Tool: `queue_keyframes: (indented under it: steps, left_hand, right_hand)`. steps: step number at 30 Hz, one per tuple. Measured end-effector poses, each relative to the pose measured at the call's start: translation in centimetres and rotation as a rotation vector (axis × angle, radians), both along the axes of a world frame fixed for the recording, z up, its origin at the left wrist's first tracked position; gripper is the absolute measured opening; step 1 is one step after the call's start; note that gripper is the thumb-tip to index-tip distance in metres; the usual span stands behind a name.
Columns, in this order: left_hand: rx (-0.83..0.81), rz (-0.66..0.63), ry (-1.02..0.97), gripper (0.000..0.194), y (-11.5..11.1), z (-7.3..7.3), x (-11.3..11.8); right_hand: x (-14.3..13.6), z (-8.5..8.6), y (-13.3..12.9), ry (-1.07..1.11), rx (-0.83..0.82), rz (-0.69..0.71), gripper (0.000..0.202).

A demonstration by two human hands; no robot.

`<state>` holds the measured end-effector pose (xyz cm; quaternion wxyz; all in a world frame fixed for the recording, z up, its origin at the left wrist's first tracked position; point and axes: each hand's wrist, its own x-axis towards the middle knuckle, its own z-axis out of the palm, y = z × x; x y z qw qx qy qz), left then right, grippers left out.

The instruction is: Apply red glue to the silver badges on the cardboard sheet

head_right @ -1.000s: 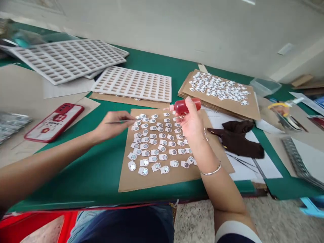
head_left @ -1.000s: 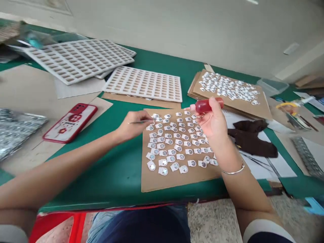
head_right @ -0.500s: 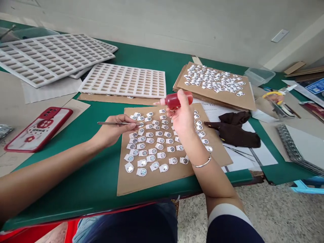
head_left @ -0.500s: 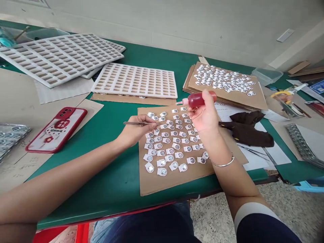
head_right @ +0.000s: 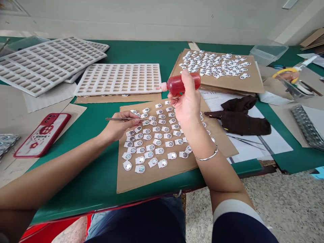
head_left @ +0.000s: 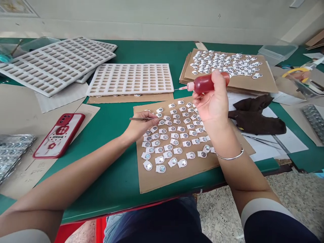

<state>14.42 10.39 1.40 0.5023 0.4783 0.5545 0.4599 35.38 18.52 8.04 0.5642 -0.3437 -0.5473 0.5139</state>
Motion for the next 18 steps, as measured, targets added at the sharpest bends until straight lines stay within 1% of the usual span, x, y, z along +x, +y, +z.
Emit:
queue_keyframes:
  steps: [4,7,10,13,15,18]
  left_hand:
    - [0.000,-0.032,-0.028,0.028,0.1,0.1,0.8]
    - [0.044,-0.024,0.040,0.026,-0.2,0.7,0.6]
    - [0.122,0.016,0.260,0.023,-0.8,1.4,-0.7]
    - [0.171,0.031,0.483,0.021,-1.4,1.7,-2.4]
    - [0.155,0.021,0.517,0.021,-1.9,1.5,-3.3]
    - [0.115,-0.005,0.473,0.022,-2.5,0.9,-3.7]
  right_hand:
    - [-0.2,0.1,-0.2,0.067,-0.068,0.005,0.048]
    - [-0.5,0.4,-0.5,0.149,-0.145,0.007,0.041]
    - [-0.8,0.5,-0.8,0.180,-0.159,0.011,0.043]
    - [-1.0,0.2,-0.9,0.194,-0.161,-0.002,0.046]
    - [-1.2,0.0,-0.9,0.206,-0.172,0.003,0.045]
    - [-1.4,-0.5,-0.8,0.208,-0.197,0.032,0.043]
